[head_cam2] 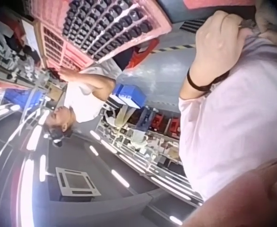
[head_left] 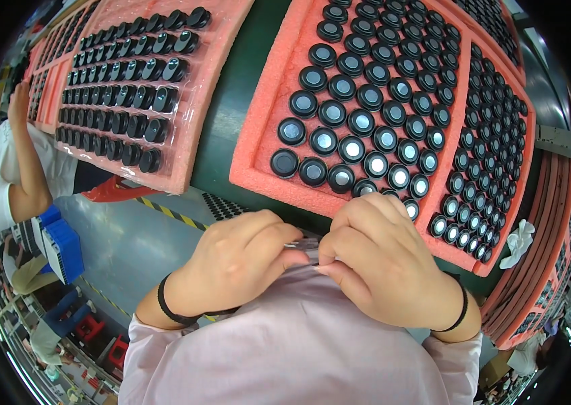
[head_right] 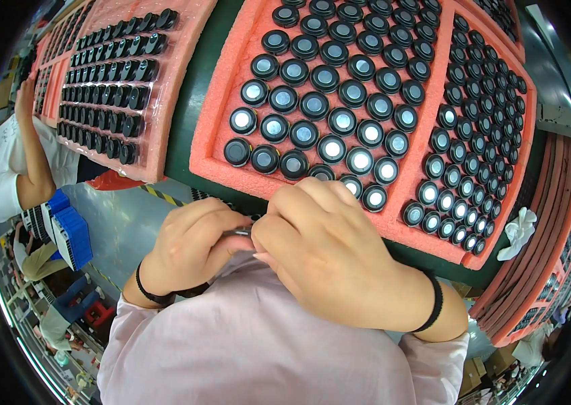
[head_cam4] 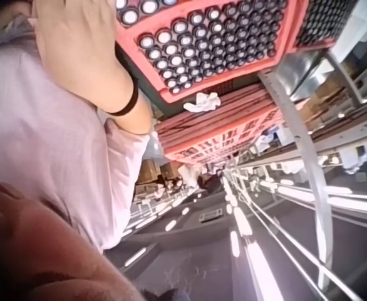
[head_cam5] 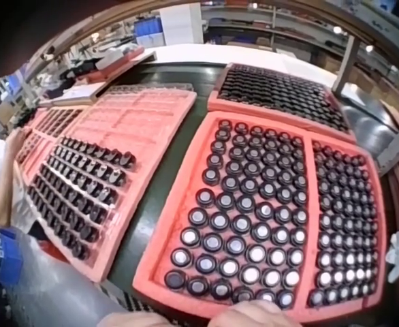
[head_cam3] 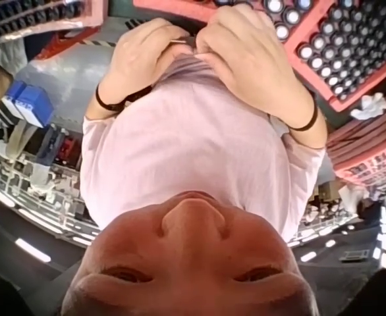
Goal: The person peels small circular stickers from a sheet and applies them one at a time to the center of round black components arranged in a foam tray.
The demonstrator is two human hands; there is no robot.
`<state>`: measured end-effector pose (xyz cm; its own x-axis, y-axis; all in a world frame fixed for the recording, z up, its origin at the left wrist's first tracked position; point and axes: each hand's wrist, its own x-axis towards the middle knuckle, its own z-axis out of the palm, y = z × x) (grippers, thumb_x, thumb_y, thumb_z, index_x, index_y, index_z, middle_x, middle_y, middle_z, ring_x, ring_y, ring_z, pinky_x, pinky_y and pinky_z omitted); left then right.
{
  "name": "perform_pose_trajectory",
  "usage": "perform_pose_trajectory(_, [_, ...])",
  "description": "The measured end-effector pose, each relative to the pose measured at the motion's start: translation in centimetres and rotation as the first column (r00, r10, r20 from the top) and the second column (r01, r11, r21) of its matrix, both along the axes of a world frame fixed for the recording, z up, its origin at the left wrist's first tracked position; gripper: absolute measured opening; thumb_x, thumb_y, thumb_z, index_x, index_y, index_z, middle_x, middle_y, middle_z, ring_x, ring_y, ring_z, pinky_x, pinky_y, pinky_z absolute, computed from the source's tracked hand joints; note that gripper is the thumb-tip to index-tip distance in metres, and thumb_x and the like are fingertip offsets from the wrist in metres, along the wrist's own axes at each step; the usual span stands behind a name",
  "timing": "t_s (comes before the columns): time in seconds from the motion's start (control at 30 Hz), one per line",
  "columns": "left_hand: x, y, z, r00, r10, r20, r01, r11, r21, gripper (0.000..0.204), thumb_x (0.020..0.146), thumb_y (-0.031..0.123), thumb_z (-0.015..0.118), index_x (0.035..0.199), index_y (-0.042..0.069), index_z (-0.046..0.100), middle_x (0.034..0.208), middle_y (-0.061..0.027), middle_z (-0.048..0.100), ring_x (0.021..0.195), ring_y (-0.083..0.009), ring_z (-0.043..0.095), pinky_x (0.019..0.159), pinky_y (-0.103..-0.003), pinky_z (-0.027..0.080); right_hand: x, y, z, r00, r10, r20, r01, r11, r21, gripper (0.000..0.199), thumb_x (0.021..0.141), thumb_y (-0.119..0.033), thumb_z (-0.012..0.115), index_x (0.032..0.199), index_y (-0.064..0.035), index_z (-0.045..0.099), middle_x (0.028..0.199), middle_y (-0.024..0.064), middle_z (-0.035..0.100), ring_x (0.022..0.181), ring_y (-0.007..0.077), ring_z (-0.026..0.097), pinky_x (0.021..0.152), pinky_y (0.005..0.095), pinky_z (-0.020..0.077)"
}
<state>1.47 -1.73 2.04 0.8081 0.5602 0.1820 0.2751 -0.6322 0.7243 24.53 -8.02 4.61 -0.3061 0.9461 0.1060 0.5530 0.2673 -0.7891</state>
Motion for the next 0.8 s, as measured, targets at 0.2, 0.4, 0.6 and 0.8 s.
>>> perform_pose_trajectory(0.2, [0.6, 0.5, 0.0, 0.996, -0.086, -0.038, 0.09, 0.984, 0.15, 0.032, 0.077, 0.024, 0.084, 0.099, 0.006, 0.069, 0.109, -0.011, 0.071, 0.098, -0.031, 0.067, 0.082, -0.047, 0.053, 1.6, 3.8, 0.1, 0.999, -0.034, -0.002, 0.034, 0.996, -0.085, 0.017, 0.082, -0.003, 0.077, 0.089, -0.0054, 0.062, 0.089, 0.009, 0.056, 0.088, 0.0294, 0.055, 0.082, 0.0399, 0.0435])
perform_pose_trajectory(0.4, [1.0, 0.5, -1.4, 0.99, -0.065, -0.125, 0.098, 0.955, 0.279, 0.03, 0.074, 0.027, 0.082, 0.093, 0.009, 0.067, 0.128, -0.012, 0.068, 0.119, -0.0309, 0.062, 0.101, -0.054, 0.047, 1.9, 6.6, -3.2, 0.998, -0.027, 0.054, 0.032, 0.995, -0.092, 0.013, 0.088, -0.005, 0.074, 0.089, -0.0028, 0.061, 0.087, 0.0097, 0.056, 0.086, 0.0294, 0.056, 0.083, 0.0408, 0.0455])
perform_pose_trajectory(0.6, [1.0, 0.3, -1.7, 0.984, -0.038, -0.176, 0.094, 0.941, 0.325, 0.029, 0.072, 0.027, 0.082, 0.087, 0.009, 0.064, 0.132, -0.0123, 0.067, 0.125, -0.0315, 0.061, 0.111, -0.056, 0.043, 1.6, 6.8, -3.7, 0.99, -0.008, 0.142, 0.012, 1.0, -0.027, 0.012, 0.089, -0.007, 0.073, 0.089, -0.0025, 0.063, 0.088, 0.01, 0.059, 0.088, 0.0304, 0.057, 0.084, 0.0425, 0.0468])
perform_pose_trajectory(0.8, [1.0, 0.5, -1.8, 0.984, -0.044, -0.175, 0.099, 0.943, 0.318, 0.03, 0.071, 0.026, 0.083, 0.086, 0.009, 0.064, 0.133, -0.0128, 0.067, 0.125, -0.0322, 0.062, 0.111, -0.056, 0.042, 1.4, 6.8, -3.9, 0.984, -0.013, 0.18, 0.016, 1.0, -0.014, 0.012, 0.089, -0.008, 0.074, 0.087, -0.0028, 0.063, 0.088, 0.0103, 0.06, 0.09, 0.0314, 0.058, 0.086, 0.0427, 0.0472])
